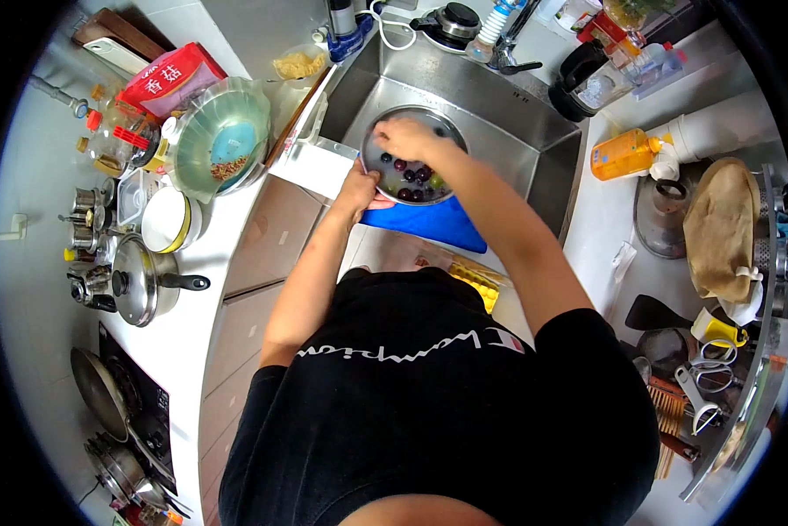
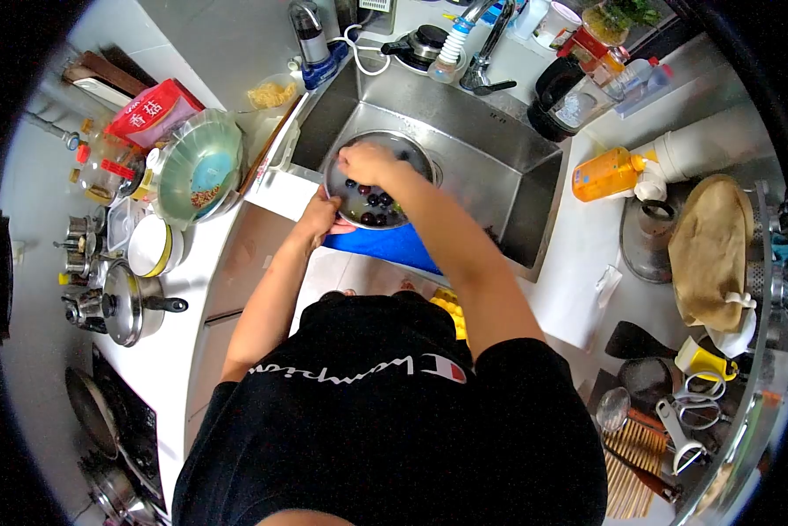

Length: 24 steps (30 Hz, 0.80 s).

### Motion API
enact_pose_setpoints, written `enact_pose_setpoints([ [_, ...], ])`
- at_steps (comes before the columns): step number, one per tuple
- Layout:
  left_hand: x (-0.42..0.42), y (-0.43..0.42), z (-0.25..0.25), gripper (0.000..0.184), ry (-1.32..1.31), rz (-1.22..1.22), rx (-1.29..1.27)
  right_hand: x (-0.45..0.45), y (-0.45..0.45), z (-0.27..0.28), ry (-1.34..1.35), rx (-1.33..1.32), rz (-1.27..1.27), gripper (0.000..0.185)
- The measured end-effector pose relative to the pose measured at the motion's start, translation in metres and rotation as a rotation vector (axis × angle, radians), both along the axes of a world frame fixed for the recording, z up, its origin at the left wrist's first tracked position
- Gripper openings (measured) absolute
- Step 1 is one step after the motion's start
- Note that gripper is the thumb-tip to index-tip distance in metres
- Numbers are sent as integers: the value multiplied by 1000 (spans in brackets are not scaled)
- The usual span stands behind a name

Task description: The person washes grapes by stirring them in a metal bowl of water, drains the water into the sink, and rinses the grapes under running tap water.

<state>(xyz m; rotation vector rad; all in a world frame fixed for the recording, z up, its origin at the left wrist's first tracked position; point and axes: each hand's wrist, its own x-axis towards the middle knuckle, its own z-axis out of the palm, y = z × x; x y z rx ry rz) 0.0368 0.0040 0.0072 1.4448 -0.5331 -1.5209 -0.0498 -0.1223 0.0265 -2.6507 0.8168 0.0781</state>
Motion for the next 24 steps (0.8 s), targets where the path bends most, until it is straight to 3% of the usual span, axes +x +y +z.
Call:
enact_pose_setpoints([
  [1,1,0,-1,41,9,11,-2,4,5,-3,69,32,-69,34],
  [5,1,1,-7,41,11,28,-65,-19,22,-19,113,-61,95,35],
  [10,1,2,2,40,-9,11,-33,-64,25,-4,-76,-168,205,44],
  [12,1,2,3,40,-5,8,-21,-67,17,4,-130,-140,201,38],
  [15,0,1,3,41,-8,-4,-8,-53,-6,29,22,-33,136,31],
  [18,-2,3,3,41,-13,5,-11,-29,-25,7,38,-50,27,32],
  [22,0,3,2,42,9,27,-17,0,-16,-14,132,167,-144,43],
  [24,0,1,-3,42,6,31,-24,2,-10,-18,235,136,-136,48],
])
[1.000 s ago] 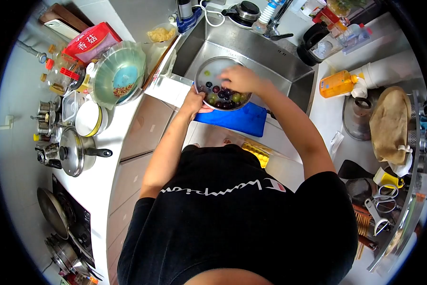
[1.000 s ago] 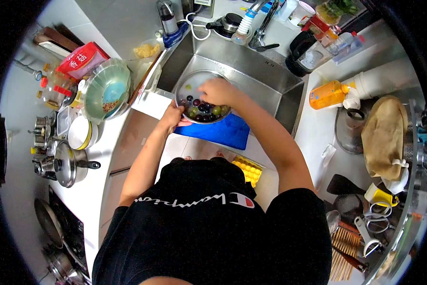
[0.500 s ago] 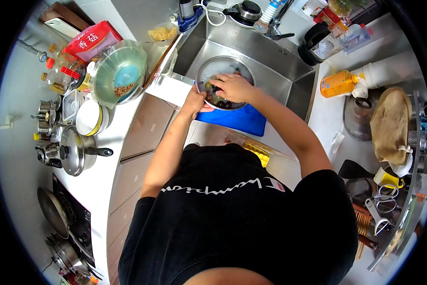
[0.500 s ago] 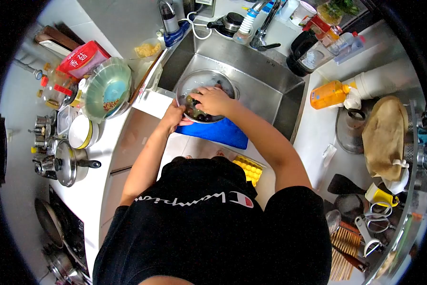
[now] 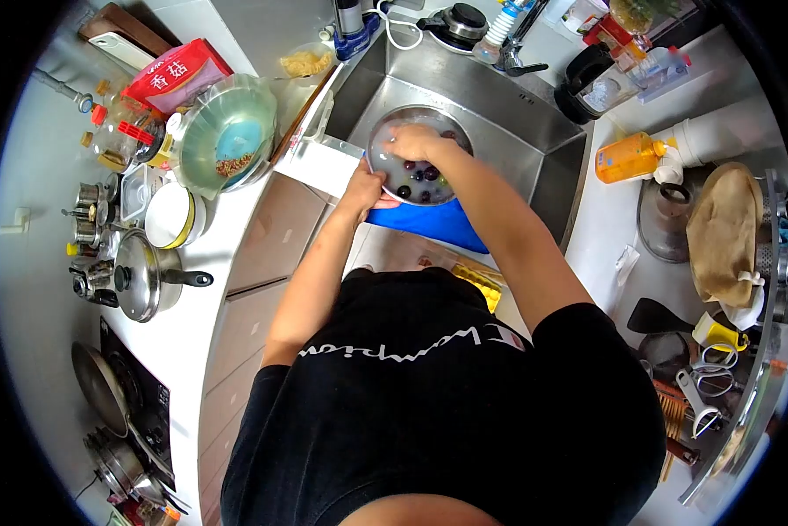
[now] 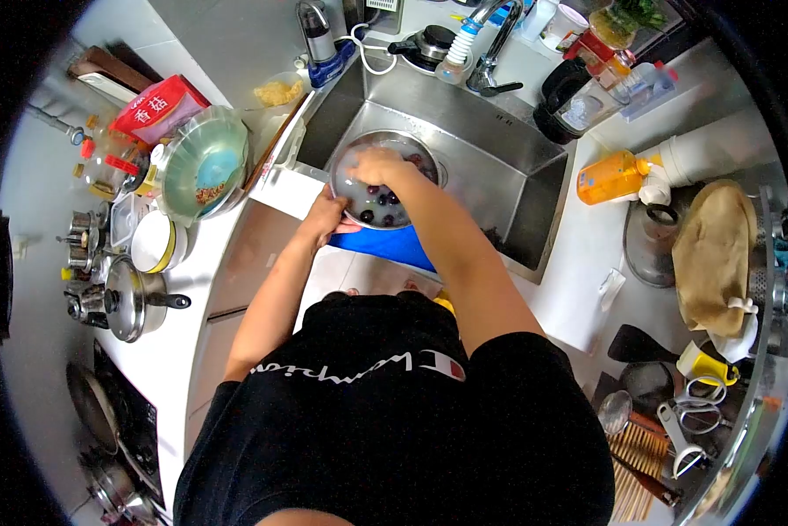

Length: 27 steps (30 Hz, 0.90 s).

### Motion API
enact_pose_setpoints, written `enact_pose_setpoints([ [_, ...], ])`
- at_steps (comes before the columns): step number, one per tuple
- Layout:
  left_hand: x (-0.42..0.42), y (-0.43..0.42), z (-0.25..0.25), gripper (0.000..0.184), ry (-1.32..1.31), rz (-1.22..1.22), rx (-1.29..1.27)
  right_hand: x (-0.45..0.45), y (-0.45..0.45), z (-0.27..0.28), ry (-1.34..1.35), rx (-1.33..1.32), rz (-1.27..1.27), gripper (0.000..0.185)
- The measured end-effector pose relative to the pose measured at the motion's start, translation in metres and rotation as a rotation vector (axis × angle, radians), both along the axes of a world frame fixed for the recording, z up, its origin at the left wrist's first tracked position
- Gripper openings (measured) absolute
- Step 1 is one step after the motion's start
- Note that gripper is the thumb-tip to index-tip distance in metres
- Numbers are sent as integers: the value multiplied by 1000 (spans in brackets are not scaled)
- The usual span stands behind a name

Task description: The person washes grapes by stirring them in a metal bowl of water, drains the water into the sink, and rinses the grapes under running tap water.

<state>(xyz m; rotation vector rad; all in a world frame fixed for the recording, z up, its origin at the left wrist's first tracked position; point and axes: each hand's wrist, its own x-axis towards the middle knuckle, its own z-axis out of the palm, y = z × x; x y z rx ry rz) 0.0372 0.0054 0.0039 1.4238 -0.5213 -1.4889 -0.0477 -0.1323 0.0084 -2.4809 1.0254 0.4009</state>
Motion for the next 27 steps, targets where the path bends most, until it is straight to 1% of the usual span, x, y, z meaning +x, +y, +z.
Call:
enact_pose_setpoints([
  [2,1,-1,-3,43,-9,-12,-14,-7,12,-3,-4,-97,121,47],
  [4,0,0,-1,44,-6,-8,-8,-18,20,4,-17,-105,159,45],
  [7,0,1,4,44,-6,-14,-6,-42,30,17,-116,-240,368,37],
  [8,0,1,5,44,-9,-21,-8,-51,32,17,-115,-242,367,37],
  [10,-1,1,6,44,-9,-9,-2,-64,34,23,-276,-332,438,36],
  [11,-2,1,7,44,-10,5,6,-66,24,30,-237,-184,479,36],
  [12,-1,1,6,44,-10,5,6,-66,19,36,-237,-184,479,36],
  [14,0,1,3,45,4,-19,5,-66,9,41,-286,-93,233,37],
  [16,-1,1,4,45,-2,-22,12,-59,-10,27,-338,-111,181,40],
  [18,0,1,4,45,-13,-22,18,-43,-26,5,-191,-5,-139,45],
  [19,-1,1,4,45,-7,-21,18,-37,-34,2,-146,232,-182,53],
  [20,-1,1,4,45,-1,-19,18,-33,-32,-5,-149,234,-178,53],
  [22,-1,2,4,45,3,-10,37,-24,-22,-19,-189,99,-267,55],
  [23,-1,2,4,45,10,-4,54,-22,-22,-24,-172,87,-245,58],
  [24,-1,1,5,45,10,-3,54,-21,-20,-20,-171,87,-244,58],
  [26,-2,2,6,42,-2,-8,36,-21,-16,-12,-191,186,-139,49],
  [27,-2,2,5,42,0,-8,37,-24,-13,-9,-189,187,-140,49],
])
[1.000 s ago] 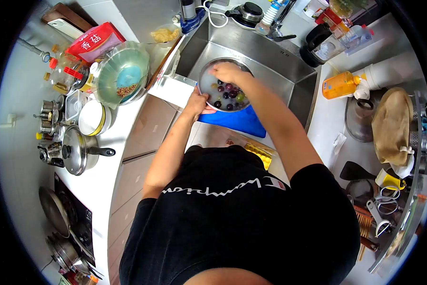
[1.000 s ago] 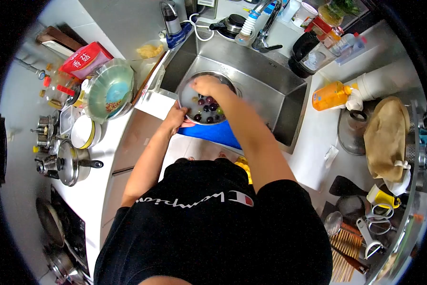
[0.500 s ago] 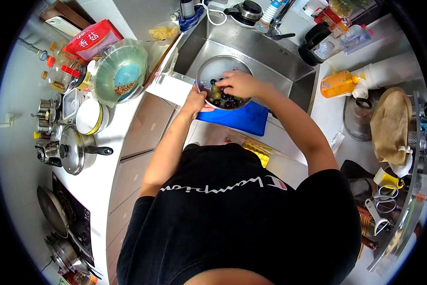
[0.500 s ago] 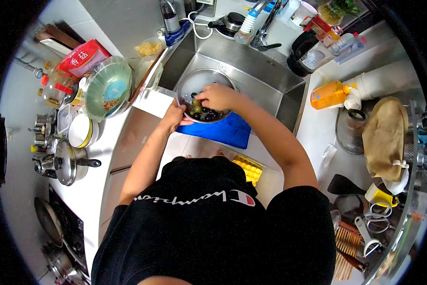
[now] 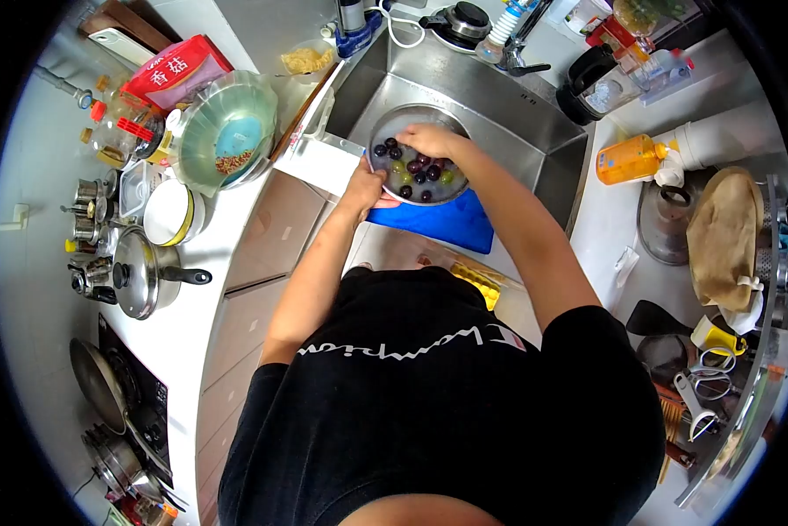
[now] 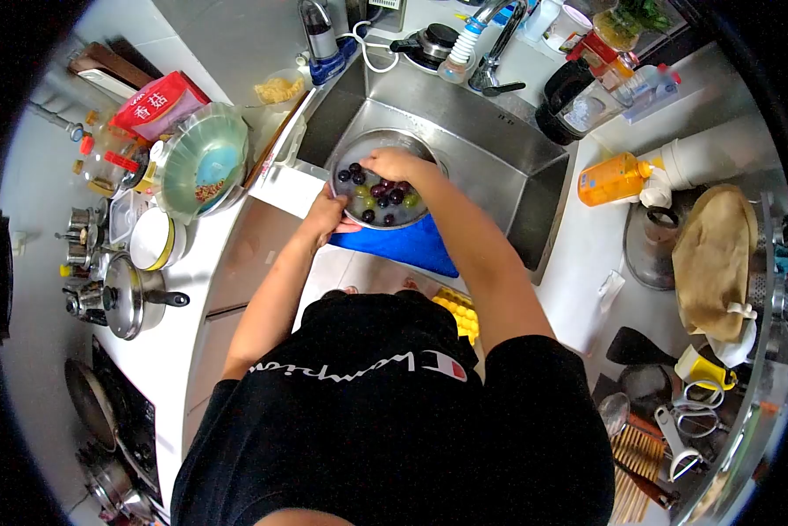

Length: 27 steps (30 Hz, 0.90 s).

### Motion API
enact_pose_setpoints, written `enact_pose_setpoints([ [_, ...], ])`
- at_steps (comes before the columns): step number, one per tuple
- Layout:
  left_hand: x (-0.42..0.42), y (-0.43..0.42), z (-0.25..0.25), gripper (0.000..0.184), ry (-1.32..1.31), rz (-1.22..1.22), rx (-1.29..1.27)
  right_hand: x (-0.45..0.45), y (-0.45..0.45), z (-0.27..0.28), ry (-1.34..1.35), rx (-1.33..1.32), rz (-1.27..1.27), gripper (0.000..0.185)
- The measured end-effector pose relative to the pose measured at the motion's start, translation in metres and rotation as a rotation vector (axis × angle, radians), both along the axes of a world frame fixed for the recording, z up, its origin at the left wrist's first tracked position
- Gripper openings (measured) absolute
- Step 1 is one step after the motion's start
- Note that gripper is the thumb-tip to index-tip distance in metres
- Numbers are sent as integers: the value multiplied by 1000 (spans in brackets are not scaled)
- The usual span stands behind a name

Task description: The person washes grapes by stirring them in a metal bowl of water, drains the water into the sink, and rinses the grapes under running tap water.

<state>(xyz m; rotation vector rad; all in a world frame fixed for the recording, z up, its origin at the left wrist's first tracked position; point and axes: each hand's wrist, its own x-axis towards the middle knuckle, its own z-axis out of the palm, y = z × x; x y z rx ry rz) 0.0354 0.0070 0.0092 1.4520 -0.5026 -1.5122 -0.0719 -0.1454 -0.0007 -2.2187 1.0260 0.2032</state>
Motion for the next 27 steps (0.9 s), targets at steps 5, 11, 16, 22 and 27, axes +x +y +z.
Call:
enact_pose_setpoints([
  [5,2,0,-3,45,-4,-8,-2,-33,21,22,7,-231,334,36],
  [11,2,-2,-3,41,-2,-20,-4,-18,11,54,83,-290,369,32],
  [16,1,-1,-5,40,5,-3,-23,27,26,25,23,-256,237,34],
  [22,1,-1,-6,39,-9,13,-51,-7,56,10,9,-509,428,33],
  [27,1,-1,-5,40,-10,-10,-48,-40,58,32,-194,-599,430,35],
])
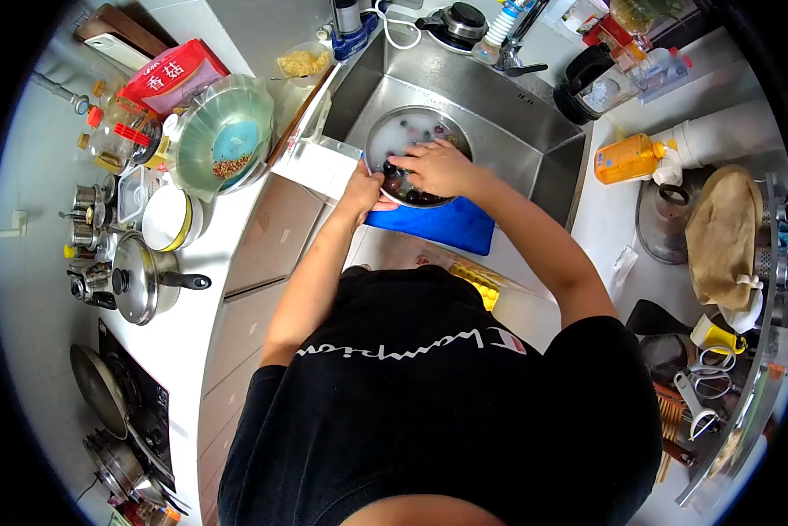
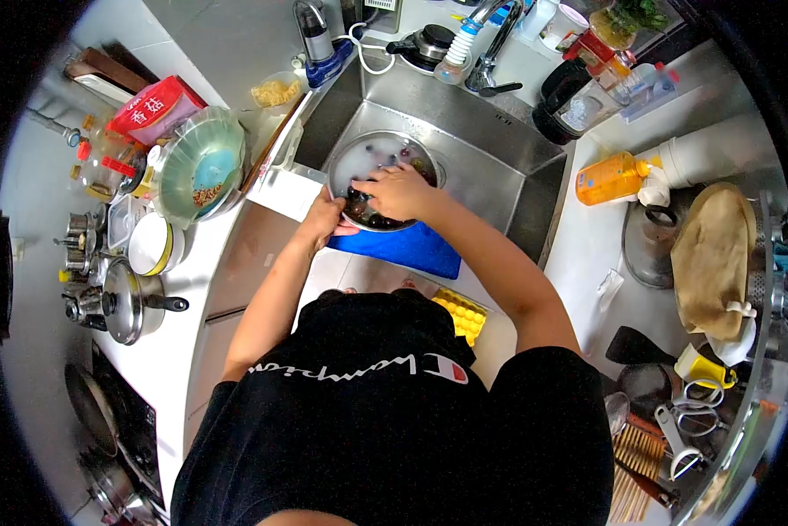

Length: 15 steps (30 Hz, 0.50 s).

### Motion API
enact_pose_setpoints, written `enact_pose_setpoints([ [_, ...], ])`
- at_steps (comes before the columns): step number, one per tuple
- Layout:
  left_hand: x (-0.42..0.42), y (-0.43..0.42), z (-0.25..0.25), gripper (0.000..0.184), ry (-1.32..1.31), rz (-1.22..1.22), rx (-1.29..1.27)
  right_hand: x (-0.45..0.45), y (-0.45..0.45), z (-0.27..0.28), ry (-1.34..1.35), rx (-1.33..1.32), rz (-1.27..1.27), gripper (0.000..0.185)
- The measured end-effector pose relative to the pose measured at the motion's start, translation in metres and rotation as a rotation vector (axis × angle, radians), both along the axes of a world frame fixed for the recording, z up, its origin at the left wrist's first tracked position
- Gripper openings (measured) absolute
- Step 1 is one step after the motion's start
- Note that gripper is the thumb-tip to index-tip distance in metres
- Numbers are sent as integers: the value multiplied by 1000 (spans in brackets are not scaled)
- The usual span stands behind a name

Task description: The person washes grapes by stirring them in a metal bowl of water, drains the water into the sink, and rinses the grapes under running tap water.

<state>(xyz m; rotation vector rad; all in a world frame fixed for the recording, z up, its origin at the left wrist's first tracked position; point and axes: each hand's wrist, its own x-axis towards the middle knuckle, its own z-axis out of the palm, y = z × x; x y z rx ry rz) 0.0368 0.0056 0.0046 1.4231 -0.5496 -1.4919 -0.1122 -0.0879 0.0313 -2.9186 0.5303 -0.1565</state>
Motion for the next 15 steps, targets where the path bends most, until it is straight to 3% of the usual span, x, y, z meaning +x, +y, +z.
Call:
enact_pose_setpoints([
  [2,-1,1,0,42,19,25,2,0,-11,19,188,117,-17,34],
  [4,-1,1,0,43,15,13,1,7,-35,1,186,14,-14,33],
  [6,-1,1,1,43,9,6,0,22,-48,-7,26,192,-139,32],
  [8,0,1,1,42,15,-5,12,40,-48,-12,87,238,-242,34],
  [10,0,0,-2,42,9,3,14,54,-43,-9,171,462,-403,41],
  [15,-1,-1,-2,42,14,35,13,58,-27,-22,402,217,-236,38],
])
